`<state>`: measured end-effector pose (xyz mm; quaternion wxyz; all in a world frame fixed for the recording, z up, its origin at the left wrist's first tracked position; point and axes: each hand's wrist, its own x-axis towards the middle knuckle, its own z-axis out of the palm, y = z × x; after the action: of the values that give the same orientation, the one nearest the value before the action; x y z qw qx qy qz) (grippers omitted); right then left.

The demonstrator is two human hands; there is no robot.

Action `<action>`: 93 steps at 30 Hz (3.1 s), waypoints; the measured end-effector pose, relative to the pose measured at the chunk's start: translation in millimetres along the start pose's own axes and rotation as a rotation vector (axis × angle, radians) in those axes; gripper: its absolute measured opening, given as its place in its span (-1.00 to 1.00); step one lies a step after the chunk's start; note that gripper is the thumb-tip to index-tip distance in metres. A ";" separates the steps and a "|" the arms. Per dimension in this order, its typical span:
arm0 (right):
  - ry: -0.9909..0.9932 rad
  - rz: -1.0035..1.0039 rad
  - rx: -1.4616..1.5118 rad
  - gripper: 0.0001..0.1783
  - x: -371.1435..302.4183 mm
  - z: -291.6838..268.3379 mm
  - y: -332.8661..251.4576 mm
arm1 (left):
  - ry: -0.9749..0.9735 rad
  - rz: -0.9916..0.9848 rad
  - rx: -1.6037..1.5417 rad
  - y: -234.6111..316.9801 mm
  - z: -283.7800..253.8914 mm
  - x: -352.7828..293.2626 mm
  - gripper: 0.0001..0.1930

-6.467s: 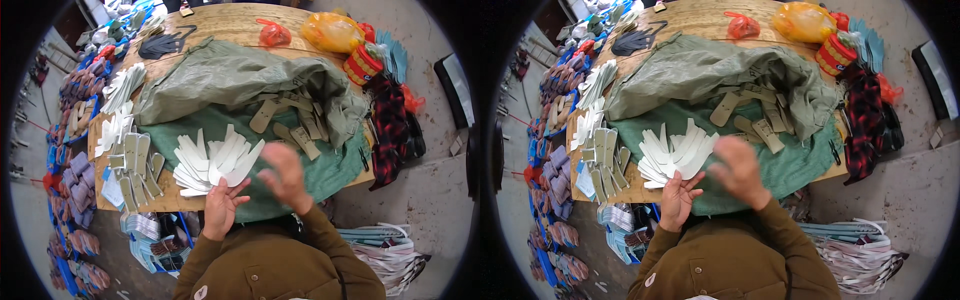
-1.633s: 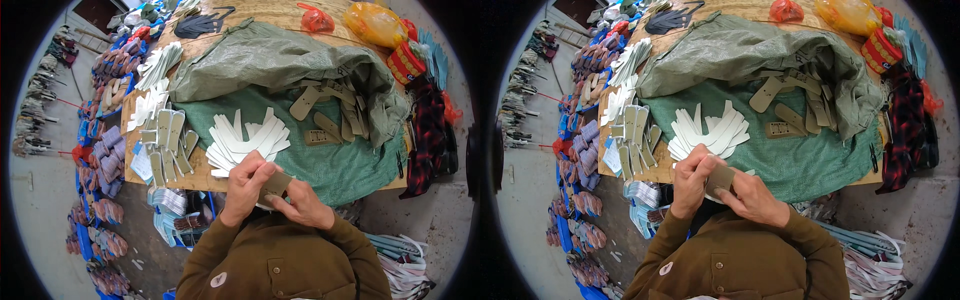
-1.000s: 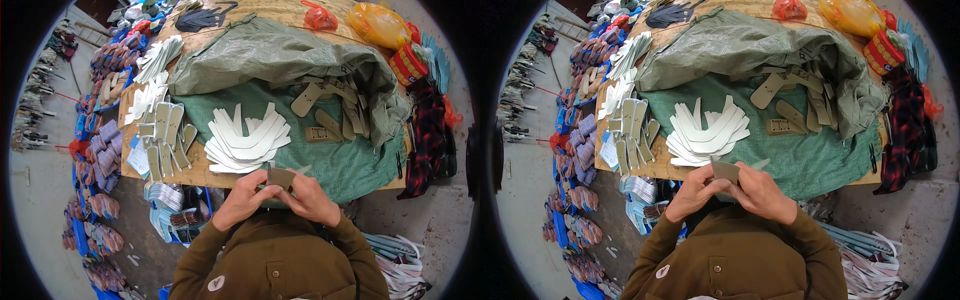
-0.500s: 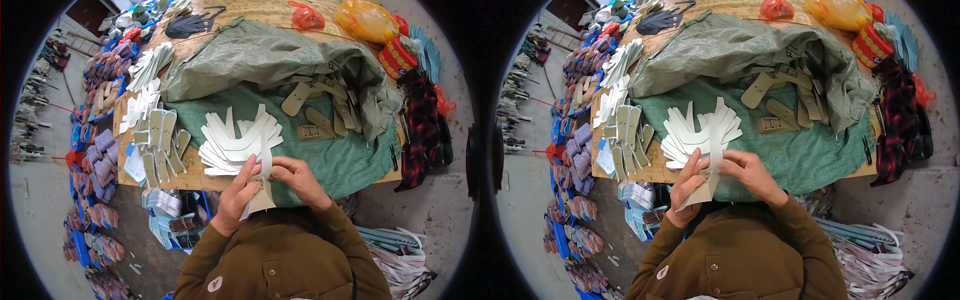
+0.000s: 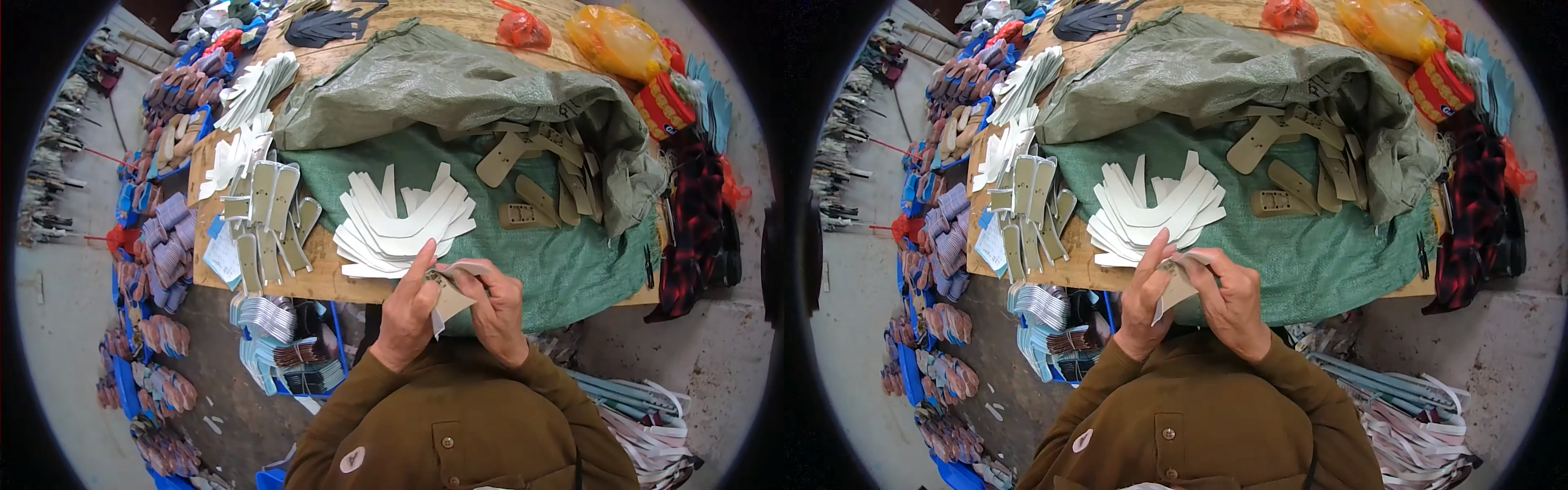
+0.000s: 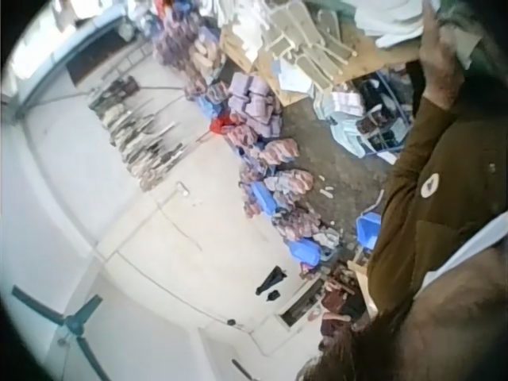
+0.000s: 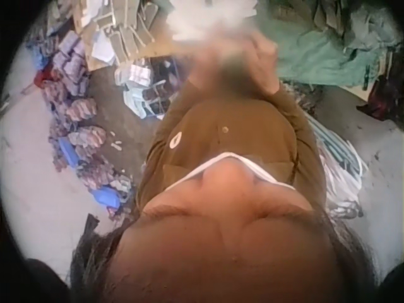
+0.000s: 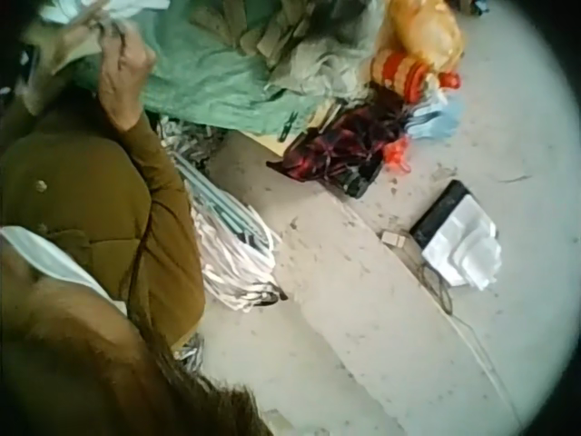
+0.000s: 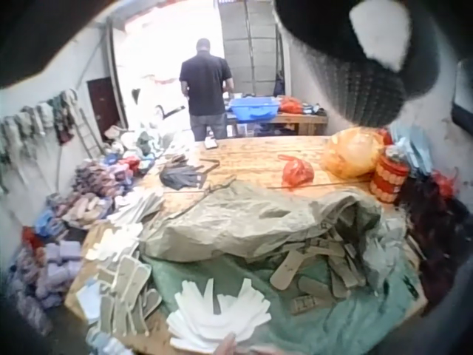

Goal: The person assembles white gloves by inserting a beige fabric piece into the glove opening and folding the edges over. They handle the gloves one at a time, placing the finished units into a red plastic bag. The person also moves a yellow plastic bag and a green sack on the table to access materials.

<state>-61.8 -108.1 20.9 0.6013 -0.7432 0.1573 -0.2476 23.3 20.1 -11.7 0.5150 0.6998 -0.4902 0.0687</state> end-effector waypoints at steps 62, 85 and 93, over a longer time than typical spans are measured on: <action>-0.996 0.536 0.344 -0.72 44.4 -56.4 -20.2 | -1.288 -0.529 -0.193 19.7 -62.7 94.0 -0.58; -0.543 0.545 0.909 -0.74 35.6 -60.4 -5.8 | -0.353 -0.992 -0.861 46.4 -18.7 18.5 -0.74; 0.015 0.196 0.533 -0.53 3.7 5.1 52.0 | -0.126 -0.888 -0.722 35.9 11.7 5.1 -0.66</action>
<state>-52.6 -117.8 -29.8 0.7955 -0.5382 0.1622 -0.2263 -6.0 8.1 9.5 0.6706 0.6211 -0.1713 -0.3676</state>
